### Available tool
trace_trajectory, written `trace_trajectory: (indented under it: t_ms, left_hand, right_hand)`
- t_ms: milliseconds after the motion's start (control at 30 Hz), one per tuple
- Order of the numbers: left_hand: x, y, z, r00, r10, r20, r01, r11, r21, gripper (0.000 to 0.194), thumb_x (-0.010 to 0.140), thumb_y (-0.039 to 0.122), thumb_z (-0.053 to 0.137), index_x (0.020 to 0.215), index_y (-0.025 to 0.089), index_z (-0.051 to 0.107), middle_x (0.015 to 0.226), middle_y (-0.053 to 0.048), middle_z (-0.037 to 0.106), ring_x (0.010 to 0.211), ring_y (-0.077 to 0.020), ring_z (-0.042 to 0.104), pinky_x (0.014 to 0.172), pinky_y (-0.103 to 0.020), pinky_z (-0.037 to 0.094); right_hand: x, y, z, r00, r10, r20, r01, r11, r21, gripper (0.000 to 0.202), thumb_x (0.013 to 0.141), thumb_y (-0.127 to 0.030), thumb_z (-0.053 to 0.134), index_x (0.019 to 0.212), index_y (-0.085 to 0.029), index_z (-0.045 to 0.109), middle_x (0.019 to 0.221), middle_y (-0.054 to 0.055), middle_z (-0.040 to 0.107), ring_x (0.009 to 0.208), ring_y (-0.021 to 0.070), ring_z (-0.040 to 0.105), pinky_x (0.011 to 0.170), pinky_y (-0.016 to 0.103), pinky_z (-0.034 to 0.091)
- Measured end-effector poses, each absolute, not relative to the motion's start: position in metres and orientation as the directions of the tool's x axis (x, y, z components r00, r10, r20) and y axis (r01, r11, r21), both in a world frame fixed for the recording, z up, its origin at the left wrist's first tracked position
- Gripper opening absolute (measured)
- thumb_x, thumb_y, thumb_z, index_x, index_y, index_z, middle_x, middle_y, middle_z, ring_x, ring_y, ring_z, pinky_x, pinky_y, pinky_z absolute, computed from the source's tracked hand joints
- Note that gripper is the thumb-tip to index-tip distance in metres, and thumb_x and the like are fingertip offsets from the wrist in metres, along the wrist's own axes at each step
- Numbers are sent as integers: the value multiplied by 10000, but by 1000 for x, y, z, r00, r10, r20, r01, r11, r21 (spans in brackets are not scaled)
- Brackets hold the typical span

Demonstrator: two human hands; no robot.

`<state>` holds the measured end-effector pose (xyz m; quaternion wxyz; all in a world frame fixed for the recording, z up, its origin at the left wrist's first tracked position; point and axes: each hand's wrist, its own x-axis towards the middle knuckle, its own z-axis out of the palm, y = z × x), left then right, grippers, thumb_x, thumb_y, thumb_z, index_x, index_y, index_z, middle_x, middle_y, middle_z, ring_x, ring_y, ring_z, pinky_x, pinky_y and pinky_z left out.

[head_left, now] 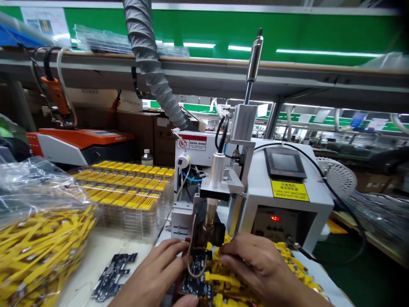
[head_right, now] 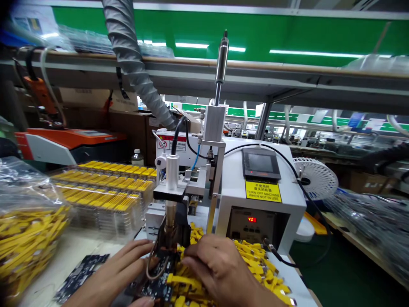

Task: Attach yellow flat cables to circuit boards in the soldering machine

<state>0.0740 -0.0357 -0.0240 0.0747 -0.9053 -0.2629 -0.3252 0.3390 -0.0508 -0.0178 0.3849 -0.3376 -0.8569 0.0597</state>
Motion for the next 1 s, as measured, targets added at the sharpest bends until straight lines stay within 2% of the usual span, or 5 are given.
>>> trace_trajectory:
  t_ms: [233, 433, 600, 800, 1000]
  left_hand:
    - [73, -34, -26, 658, 385, 647, 491, -871, 19, 316, 846, 382, 679, 1118, 225, 645, 1188, -75, 722, 1065, -261, 685, 886, -319, 602]
    - [73, -37, -26, 627, 478, 615, 510, -849, 140, 330, 868, 368, 655, 1178, 259, 624, 1246, -56, 695, 1137, -270, 644, 957, -353, 566]
    - [71, -27, -37, 654, 393, 647, 441, -892, 96, 394, 840, 392, 642, 1216, 278, 610, 1226, -61, 707, 1078, -279, 679, 903, -356, 597]
    - [72, -26, -33, 646, 422, 636, 449, -884, 130, 373, 836, 389, 641, 1191, 273, 626, 1220, -65, 714, 1083, -283, 685, 901, -362, 599]
    - [72, -35, -27, 668, 434, 605, 506, -861, 59, 418, 860, 368, 671, 1259, 251, 620, 1256, -70, 706, 1129, -299, 671, 939, -408, 582]
  right_hand:
    - [330, -55, -23, -548, 576, 607, 487, 809, -329, 298, 1019, -180, 451, 1096, -128, 733, 861, 131, 693, 753, 208, 648, 643, 276, 540]
    - [331, -57, -22, -549, 611, 570, 559, 776, -294, 269, 971, -117, 490, 1054, -150, 744, 882, 123, 661, 781, 213, 621, 664, 293, 532]
    - [331, -56, -23, -551, 597, 583, 549, 785, -285, 279, 928, -95, 495, 1039, -153, 744, 874, 115, 657, 774, 216, 601, 646, 303, 517]
    - [330, -56, -26, -552, 600, 579, 551, 784, -287, 296, 944, -125, 474, 1040, -151, 752, 849, 120, 643, 751, 215, 596, 624, 297, 514]
    - [330, -57, -23, -572, 628, 528, 568, 767, -298, 299, 926, -84, 475, 1057, -159, 733, 877, 114, 635, 785, 205, 598, 662, 273, 517]
